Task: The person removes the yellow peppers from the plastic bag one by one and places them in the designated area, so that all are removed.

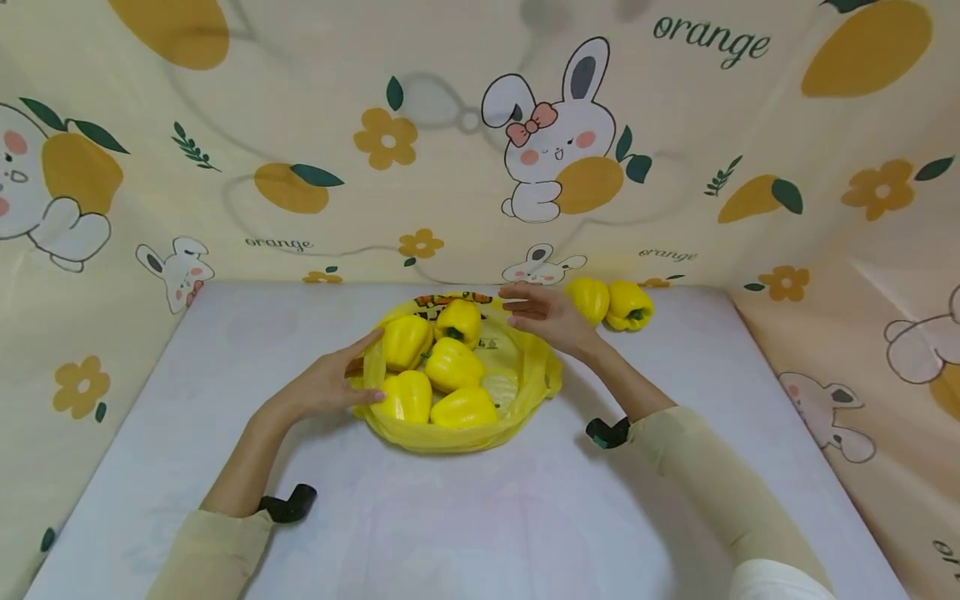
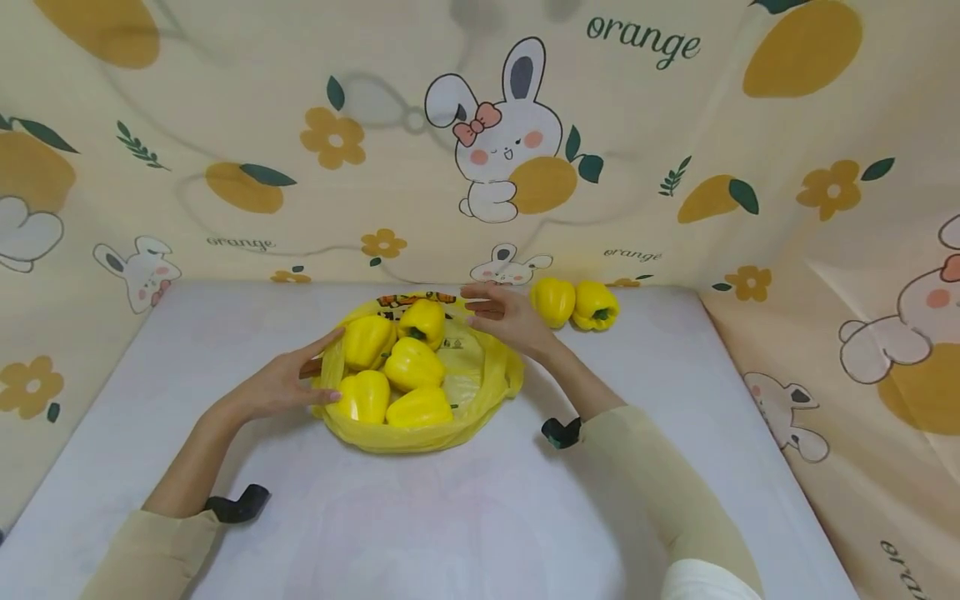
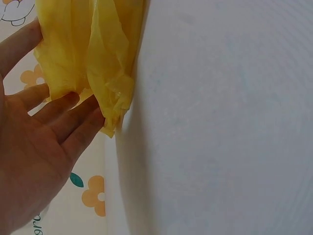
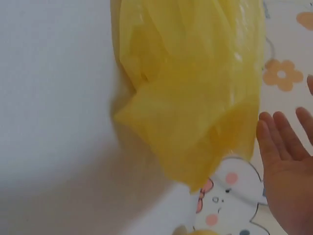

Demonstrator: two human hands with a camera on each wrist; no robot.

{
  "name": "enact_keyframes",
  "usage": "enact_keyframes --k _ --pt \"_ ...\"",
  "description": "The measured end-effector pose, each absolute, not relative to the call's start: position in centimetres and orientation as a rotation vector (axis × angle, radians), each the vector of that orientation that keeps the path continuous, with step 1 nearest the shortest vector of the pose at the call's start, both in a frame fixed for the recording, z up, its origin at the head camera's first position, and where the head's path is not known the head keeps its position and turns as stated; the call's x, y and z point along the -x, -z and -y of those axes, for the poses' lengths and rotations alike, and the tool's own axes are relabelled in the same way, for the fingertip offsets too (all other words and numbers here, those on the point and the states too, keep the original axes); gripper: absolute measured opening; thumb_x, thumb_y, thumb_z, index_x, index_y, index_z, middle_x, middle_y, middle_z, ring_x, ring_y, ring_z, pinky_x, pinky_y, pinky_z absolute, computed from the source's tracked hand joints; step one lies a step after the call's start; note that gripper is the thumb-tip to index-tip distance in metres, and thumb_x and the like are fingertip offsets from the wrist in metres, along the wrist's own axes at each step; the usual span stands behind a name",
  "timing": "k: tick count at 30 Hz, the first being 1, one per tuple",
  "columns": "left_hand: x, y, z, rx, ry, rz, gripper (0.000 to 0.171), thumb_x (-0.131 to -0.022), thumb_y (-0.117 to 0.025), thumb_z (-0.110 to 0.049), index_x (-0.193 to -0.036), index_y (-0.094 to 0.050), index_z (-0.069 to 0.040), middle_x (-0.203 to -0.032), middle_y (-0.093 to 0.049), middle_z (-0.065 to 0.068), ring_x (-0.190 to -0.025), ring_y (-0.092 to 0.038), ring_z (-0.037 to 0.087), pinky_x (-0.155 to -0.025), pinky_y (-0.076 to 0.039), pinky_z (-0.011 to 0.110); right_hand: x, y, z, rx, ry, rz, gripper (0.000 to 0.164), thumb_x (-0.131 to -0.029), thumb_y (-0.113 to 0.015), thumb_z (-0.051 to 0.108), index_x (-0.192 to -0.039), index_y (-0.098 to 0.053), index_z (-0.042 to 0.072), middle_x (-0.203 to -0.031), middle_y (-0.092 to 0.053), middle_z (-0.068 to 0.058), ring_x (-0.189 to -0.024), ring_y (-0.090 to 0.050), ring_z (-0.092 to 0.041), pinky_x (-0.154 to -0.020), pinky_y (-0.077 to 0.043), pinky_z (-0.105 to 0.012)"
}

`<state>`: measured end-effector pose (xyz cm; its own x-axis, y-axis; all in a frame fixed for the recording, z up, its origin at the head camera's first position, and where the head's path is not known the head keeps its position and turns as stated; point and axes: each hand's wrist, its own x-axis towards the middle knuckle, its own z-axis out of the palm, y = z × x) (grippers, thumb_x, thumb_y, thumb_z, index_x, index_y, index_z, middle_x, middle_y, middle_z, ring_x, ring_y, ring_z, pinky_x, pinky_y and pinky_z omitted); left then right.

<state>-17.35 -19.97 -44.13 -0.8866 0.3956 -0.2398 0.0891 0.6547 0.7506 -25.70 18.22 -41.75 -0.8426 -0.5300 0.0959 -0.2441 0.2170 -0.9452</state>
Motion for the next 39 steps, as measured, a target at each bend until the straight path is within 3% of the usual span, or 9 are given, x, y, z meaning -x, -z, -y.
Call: enact_keyframes --k 8,18,28,39 --pt "17.4 44.3 20.2 -0.394 -1.111 -2.480 0.105 -0.081 -0.079 -0.050 -0.160 -0.014 -0.030 -0.161 -0.027 0.015 -0.140 -0.039 0.040 -0.113 -0.030 0.060 25.3 42.5 -16.2 0.643 1.527 -2.297 0.051 -0.096 -0.068 0.019 -0.141 -0.052 0.003 -0.143 -0.053 -0.016 -0.128 -0.054 -0.034 -0.105 -0.047 -0.041" --pt "17.0 44.0 20.4 -0.390 -1.113 -2.480 0.106 -0.081 -0.079 -0.049 -0.161 -0.015 -0.026 -0.160 -0.028 0.017 -0.139 -0.039 0.041 -0.113 -0.031 0.059 25.9 43.2 -13.9 0.614 1.424 -2.370 0.055 -0.094 -0.070 0.022 -0.144 -0.051 0.008 -0.143 -0.053 -0.015 -0.125 -0.057 -0.033 -0.104 -0.047 -0.041" --pt "17.2 44.1 20.4 -0.422 -1.129 -2.470 0.105 -0.081 -0.079 -0.048 -0.161 -0.016 -0.026 -0.159 -0.030 0.018 -0.138 -0.041 0.041 -0.113 -0.031 0.059 25.7 44.4 -12.0 0.494 1.380 -2.453 0.062 -0.092 -0.073 0.029 -0.147 -0.048 0.015 -0.149 -0.049 -0.005 -0.128 -0.055 -0.025 -0.104 -0.048 -0.035" --pt "17.4 44.1 20.3 -0.433 -1.128 -2.480 0.104 -0.081 -0.078 -0.051 -0.160 -0.017 -0.027 -0.160 -0.029 0.016 -0.138 -0.041 0.041 -0.112 -0.031 0.061 25.8 44.9 -11.3 0.433 1.340 -2.508 0.067 -0.091 -0.074 0.033 -0.150 -0.044 0.017 -0.149 -0.048 -0.009 -0.129 -0.054 -0.028 -0.104 -0.048 -0.039"
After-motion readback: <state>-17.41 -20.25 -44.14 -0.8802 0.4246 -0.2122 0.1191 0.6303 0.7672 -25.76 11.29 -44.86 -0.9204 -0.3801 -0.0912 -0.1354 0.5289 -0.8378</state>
